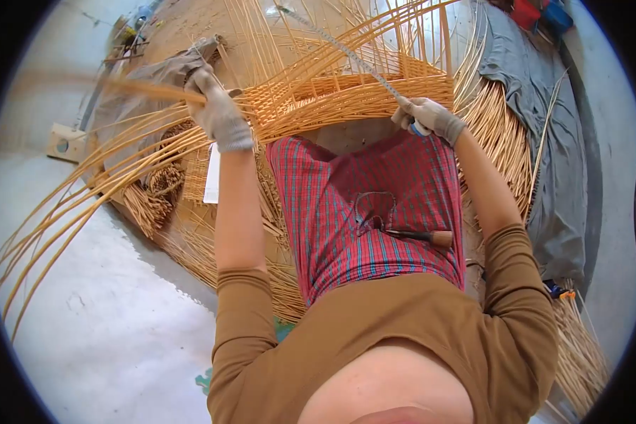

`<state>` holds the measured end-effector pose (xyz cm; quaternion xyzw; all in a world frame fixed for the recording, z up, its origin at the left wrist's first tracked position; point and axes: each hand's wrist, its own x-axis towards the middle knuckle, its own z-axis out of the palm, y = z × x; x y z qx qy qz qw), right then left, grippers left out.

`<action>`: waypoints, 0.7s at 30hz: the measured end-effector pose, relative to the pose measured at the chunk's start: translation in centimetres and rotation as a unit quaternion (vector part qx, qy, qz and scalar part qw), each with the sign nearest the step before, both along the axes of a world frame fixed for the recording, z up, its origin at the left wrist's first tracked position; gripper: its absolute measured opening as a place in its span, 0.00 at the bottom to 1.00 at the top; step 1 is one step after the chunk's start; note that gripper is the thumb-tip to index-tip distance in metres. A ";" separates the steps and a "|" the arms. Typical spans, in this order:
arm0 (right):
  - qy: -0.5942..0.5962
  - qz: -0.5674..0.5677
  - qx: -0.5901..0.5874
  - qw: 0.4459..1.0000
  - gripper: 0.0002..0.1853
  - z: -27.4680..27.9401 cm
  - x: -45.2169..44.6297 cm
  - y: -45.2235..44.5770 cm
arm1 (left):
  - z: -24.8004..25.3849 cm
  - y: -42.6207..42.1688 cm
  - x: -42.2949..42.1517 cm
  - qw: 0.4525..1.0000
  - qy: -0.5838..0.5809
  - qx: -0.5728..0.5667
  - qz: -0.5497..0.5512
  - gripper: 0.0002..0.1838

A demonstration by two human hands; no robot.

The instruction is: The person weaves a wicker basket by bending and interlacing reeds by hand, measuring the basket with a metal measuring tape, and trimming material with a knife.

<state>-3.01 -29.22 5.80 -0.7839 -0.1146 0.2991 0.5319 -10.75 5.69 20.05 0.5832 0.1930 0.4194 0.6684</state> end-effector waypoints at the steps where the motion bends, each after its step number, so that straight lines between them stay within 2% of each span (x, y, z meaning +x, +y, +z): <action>1: -0.032 0.011 0.041 0.999 0.28 -0.8 0.0 0.1 | -1.8 0.0 -1.3 0.994 -0.104 0.011 -0.033 0.14; 4: -0.078 -0.036 0.028 0.996 0.27 -0.6 -1.0 -0.1 | -6.6 -1.1 -5.5 0.990 -0.133 0.044 -0.019 0.15; 6: -0.069 -0.065 0.029 0.995 0.23 -0.3 -1.1 -0.5 | -9.4 -1.4 -6.6 0.991 -0.134 0.024 -0.011 0.14; 8: -0.075 -0.151 0.166 0.972 0.19 -1.9 -0.1 -0.8 | -10.5 -2.2 -7.9 0.990 -0.138 -0.001 -0.003 0.13; 10: -0.119 -0.147 0.160 0.969 0.18 -2.3 -0.1 -1.5 | -10.2 -2.6 -8.7 0.995 -0.094 0.011 -0.035 0.11; 12: -0.123 -0.156 0.219 0.955 0.17 -2.7 -0.7 -2.4 | -10.5 -2.7 -8.8 0.994 -0.098 0.000 -0.042 0.10; 13: -0.118 -0.155 0.219 0.956 0.19 -2.9 -0.8 -3.1 | -11.2 -2.2 -8.9 0.994 -0.071 0.042 -0.066 0.10; 14: -0.116 -0.154 0.212 0.958 0.19 -3.0 -0.7 -3.9 | -11.9 -1.6 -8.9 0.992 -0.042 0.082 -0.089 0.09; 16: -0.130 -0.148 0.152 0.969 0.22 -3.6 0.2 -5.7 | -12.8 -0.5 -8.6 0.991 -0.030 0.082 -0.101 0.08; 17: -0.170 -0.133 0.140 0.966 0.25 -3.4 0.4 -6.2 | -12.9 -0.3 -8.4 0.986 -0.044 0.078 -0.141 0.08; 18: -0.179 -0.123 0.137 0.966 0.25 -2.7 1.1 -6.4 | -12.6 0.1 -8.2 0.979 -0.061 0.076 -0.179 0.08; 19: -0.169 -0.112 0.087 0.975 0.24 -2.2 1.9 -6.6 | -12.1 0.6 -8.7 0.972 -0.022 0.099 -0.212 0.13; 20: -0.158 -0.100 0.040 0.981 0.22 -1.9 2.8 -6.6 | -11.6 1.4 -7.7 0.974 -0.030 0.103 -0.201 0.13; 21: -0.178 -0.098 0.003 0.979 0.20 -1.1 3.5 -6.5 | -11.1 2.4 -6.9 0.947 -0.008 0.298 -0.116 0.17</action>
